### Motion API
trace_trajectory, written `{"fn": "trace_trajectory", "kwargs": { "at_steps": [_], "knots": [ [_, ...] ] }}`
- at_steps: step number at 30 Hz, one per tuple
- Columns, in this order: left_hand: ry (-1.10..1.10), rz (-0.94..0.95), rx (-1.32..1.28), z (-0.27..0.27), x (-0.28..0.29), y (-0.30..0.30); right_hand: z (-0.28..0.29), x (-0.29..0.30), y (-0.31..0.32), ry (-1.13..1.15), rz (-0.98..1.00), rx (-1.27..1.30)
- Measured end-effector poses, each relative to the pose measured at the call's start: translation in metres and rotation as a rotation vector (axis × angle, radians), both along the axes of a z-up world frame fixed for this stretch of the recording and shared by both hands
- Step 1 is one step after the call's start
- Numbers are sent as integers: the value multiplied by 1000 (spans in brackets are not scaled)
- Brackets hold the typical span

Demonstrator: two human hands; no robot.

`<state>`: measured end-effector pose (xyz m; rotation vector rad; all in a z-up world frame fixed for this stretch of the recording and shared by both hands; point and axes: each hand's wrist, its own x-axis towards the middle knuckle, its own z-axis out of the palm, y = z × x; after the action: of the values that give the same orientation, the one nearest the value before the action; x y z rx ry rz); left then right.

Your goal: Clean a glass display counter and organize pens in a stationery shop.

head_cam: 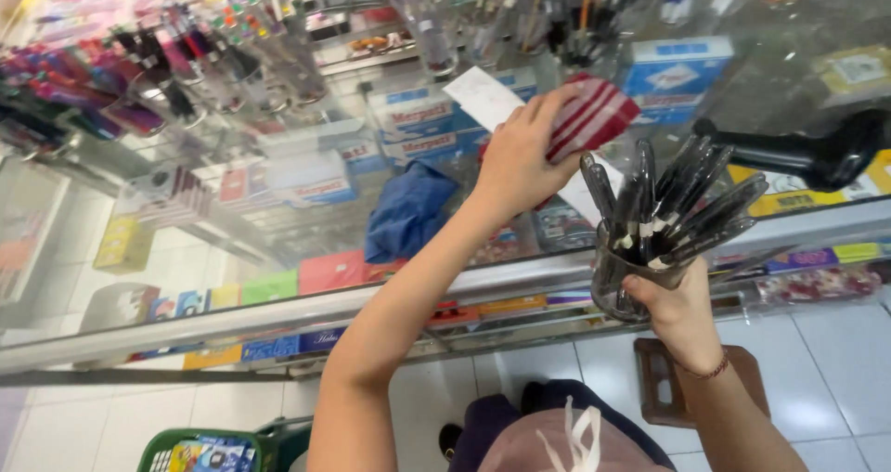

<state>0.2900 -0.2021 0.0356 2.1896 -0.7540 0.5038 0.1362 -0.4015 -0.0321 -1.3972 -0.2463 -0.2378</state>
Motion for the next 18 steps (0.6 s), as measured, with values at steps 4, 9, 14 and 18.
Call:
{"fn": "trace_trajectory", "kwargs": {
  "at_steps": [4,9,14,18],
  "knots": [
    [-215,-77,221,-26,46,-82,10,-4,-28,14,-10,20],
    [-212,-38,616,-50,70,-117,26,0,-36,179,74,176],
    [-83,-254,206,-80,79,-61,4,27,-39,369,276,392],
    [1016,-511,-541,-36,44,23,7,54,-5,301,305,168]
  ]
}}
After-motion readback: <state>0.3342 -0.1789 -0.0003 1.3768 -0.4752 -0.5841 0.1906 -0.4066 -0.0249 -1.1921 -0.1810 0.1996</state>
